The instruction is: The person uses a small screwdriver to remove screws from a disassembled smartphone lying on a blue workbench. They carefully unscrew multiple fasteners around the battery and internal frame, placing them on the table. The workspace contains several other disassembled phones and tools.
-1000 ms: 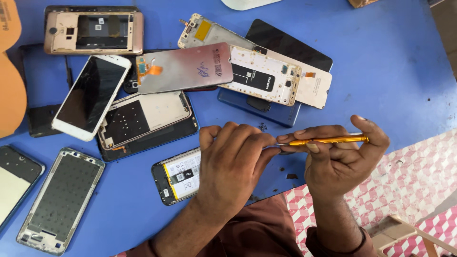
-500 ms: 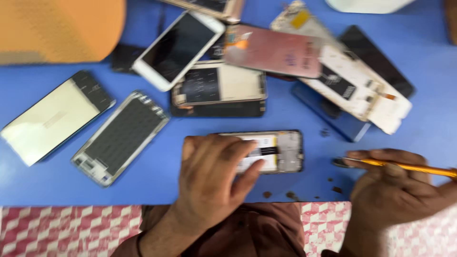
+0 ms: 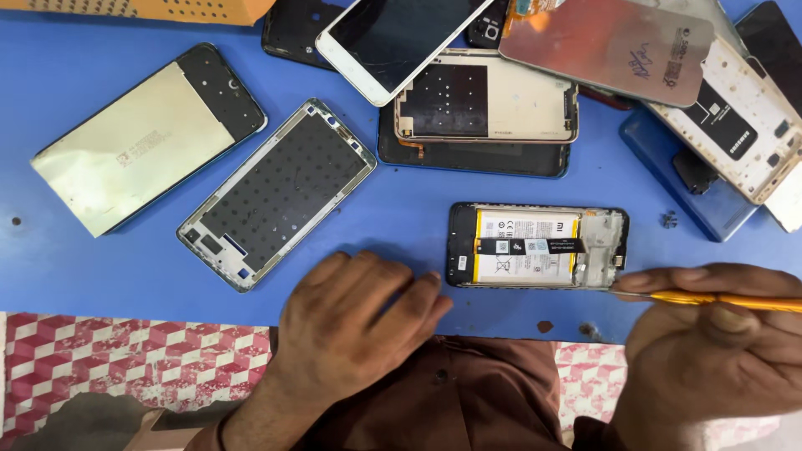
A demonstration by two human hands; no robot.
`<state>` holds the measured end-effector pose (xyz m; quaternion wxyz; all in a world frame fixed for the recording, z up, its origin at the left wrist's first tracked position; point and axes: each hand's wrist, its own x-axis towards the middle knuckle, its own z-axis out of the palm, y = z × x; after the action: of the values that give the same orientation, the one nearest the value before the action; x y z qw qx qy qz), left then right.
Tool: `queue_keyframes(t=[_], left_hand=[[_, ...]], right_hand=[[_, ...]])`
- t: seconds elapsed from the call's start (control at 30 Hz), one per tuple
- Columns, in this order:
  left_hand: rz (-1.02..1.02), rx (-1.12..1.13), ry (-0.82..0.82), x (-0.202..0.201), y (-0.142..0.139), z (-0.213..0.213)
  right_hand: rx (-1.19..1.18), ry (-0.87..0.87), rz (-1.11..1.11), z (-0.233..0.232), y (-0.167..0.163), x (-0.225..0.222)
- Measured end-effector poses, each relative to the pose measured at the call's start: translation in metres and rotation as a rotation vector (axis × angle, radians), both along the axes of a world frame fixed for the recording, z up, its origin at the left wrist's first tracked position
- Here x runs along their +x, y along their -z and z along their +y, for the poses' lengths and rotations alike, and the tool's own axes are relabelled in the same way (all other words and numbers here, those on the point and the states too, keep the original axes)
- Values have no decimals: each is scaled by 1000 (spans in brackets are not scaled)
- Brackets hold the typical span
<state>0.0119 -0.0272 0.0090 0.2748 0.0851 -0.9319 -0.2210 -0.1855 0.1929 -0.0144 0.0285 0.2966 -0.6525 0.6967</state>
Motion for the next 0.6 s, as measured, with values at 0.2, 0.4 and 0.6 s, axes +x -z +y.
queue_keyframes(t=[0.2, 0.4, 0.6], left_hand=[[-91, 9, 33, -2, -1, -2], [-152, -29, 3, -6, -1, 0], [-173, -29, 7, -9, -5, -3]], right_hand=[[-6, -155, 6, -41, -17, 18], [91, -257, 105, -55, -6, 20], [154, -253, 87, -58, -6, 23]])
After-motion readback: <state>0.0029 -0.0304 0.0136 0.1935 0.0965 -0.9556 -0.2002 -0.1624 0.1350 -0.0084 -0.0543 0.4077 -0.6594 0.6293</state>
